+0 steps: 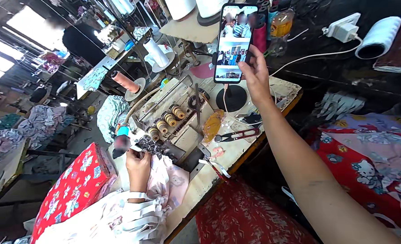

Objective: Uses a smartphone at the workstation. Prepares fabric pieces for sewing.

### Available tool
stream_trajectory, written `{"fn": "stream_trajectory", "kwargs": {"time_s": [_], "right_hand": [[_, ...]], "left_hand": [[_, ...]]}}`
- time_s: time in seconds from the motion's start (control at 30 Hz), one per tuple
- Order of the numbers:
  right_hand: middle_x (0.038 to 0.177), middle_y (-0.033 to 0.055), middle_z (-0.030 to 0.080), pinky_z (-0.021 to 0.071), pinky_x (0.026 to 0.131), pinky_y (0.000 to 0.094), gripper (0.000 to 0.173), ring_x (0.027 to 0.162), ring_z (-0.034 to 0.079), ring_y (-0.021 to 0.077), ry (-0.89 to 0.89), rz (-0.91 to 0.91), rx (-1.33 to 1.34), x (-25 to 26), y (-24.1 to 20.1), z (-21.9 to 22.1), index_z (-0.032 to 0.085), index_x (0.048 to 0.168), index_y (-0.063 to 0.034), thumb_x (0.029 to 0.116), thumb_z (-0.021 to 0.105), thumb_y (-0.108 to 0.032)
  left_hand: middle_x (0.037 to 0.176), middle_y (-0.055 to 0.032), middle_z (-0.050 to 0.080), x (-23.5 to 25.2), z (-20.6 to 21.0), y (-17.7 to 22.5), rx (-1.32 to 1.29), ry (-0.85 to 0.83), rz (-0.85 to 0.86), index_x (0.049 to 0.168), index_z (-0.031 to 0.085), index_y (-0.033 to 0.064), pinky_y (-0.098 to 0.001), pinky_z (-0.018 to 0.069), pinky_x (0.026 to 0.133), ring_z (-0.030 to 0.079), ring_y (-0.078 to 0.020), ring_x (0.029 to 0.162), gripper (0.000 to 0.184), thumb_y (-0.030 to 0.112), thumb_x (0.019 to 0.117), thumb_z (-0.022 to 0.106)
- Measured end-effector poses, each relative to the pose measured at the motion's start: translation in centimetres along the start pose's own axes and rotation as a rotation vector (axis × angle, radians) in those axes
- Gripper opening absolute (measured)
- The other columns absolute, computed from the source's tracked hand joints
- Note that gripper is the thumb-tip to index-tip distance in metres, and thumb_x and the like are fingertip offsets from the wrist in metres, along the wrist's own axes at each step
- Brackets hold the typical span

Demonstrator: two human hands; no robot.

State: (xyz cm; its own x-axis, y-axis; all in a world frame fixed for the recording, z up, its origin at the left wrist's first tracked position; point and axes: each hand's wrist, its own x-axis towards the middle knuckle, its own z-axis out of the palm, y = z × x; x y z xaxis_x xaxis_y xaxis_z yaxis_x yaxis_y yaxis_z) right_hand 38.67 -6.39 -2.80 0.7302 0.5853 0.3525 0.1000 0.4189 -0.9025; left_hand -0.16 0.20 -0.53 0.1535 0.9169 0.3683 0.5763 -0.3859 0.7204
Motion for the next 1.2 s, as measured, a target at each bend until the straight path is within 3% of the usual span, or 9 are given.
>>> {"fn": "stream_trajectory", "kwargs": {"time_s": [0.13,0.23,0.33,0.43,0.67,0.73,0.87,1.07,1.2], "right_hand": [[0.144,0.0164,0.049,0.0546,0.079,0.0282,0.082,0.097,0.063,0.0147,0.072,-0.019,-0.064,0.3,-0.3,0.7,0.029,0.159,-0.0055,0.0931,0.071,-0.032],[0.142,0.0178,0.052,0.0541,0.087,0.0318,0.091,0.108,0.062,0.0189,0.116,-0.042,-0.082,0.7,-0.5,1.5,0.028,0.159,-0.0043,0.0889,0.077,-0.035],[0.141,0.0181,0.053,0.0521,0.101,0.0333,0.09,0.123,0.06,0.0193,0.134,-0.08,-0.08,1.3,-0.2,2.2,0.031,0.156,-0.002,0.0877,0.079,-0.034],[0.136,0.0183,0.057,0.0528,0.1,0.0321,0.081,0.12,0.062,0.0178,0.161,-0.098,-0.082,1.5,0.0,2.5,0.037,0.152,0.0018,0.0892,0.079,-0.028],[0.129,0.0132,0.06,0.055,0.091,0.0303,0.06,0.106,0.065,0.013,0.107,-0.064,-0.027,1.0,-0.1,1.7,0.038,0.153,-0.0016,0.1056,0.053,-0.034],[0.123,0.0116,0.061,0.0546,0.089,0.0301,0.058,0.102,0.065,0.0129,0.122,-0.071,-0.032,0.9,0.2,1.4,0.039,0.153,-0.0015,0.1067,0.049,-0.035],[0.131,0.0139,0.058,0.0534,0.087,0.0302,0.061,0.106,0.062,0.0146,0.162,-0.121,-0.074,0.6,0.7,0.9,0.035,0.155,-0.0001,0.107,0.046,-0.036],[0.143,0.0242,0.048,0.0549,0.081,0.0255,0.076,0.102,0.063,0.0187,0.275,-0.33,-0.162,0.6,0.9,1.4,0.03,0.155,0.0072,0.0971,0.067,-0.024],[0.147,0.0293,0.043,0.0533,0.098,0.0318,0.066,0.126,0.055,0.0307,0.282,-0.455,-0.224,0.8,0.8,1.7,0.044,0.15,0.0069,0.0944,0.071,-0.017]], "left_hand": [[0.111,-0.0129,0.065,0.0,0.1,-0.2,-0.004,0.004,0.007,0.134,0.046,-0.0128,-0.0124,0.0487,0.085,0.061,0.0043,0.095,0.055,0.001,0.0853,0.067],[0.112,-0.0133,0.065,0.0,0.1,-0.1,-0.019,0.009,0.006,0.134,0.046,-0.0137,-0.0117,0.0489,0.085,0.061,0.005,0.096,0.055,0.001,0.0856,0.068],[0.112,-0.0127,0.065,0.0,0.0,0.1,-0.009,0.006,0.002,0.134,0.046,-0.0135,-0.0108,0.0482,0.085,0.06,0.0064,0.095,0.054,0.0,0.0862,0.067],[0.111,-0.012,0.065,0.0,0.1,0.1,-0.007,0.01,-0.004,0.133,0.046,-0.0131,-0.0108,0.048,0.084,0.06,0.0065,0.094,0.053,0.0,0.086,0.067],[0.11,-0.0108,0.065,0.0,0.0,-0.1,-0.018,-0.002,0.009,0.132,0.047,-0.0131,-0.0111,0.0488,0.084,0.06,0.0064,0.094,0.053,0.001,0.0856,0.066],[0.109,-0.0096,0.065,0.0,0.0,-0.3,-0.03,0.001,0.018,0.132,0.046,-0.0134,-0.011,0.0488,0.084,0.06,0.0068,0.094,0.053,0.001,0.0855,0.066],[0.109,-0.0103,0.065,0.0,0.0,-0.2,-0.021,0.004,0.018,0.131,0.047,-0.0136,-0.0112,0.0482,0.084,0.06,0.0064,0.094,0.052,0.001,0.0855,0.066],[0.106,-0.0083,0.065,0.1,0.0,-0.4,-0.014,0.009,0.034,0.13,0.048,-0.0136,-0.0102,0.0478,0.082,0.059,0.0076,0.091,0.05,0.001,0.0854,0.066],[0.107,-0.0078,0.065,0.0,0.1,-0.3,-0.038,0.015,0.028,0.131,0.047,-0.0135,-0.0094,0.0484,0.082,0.06,0.008,0.092,0.051,0.0,0.0855,0.066]]}}
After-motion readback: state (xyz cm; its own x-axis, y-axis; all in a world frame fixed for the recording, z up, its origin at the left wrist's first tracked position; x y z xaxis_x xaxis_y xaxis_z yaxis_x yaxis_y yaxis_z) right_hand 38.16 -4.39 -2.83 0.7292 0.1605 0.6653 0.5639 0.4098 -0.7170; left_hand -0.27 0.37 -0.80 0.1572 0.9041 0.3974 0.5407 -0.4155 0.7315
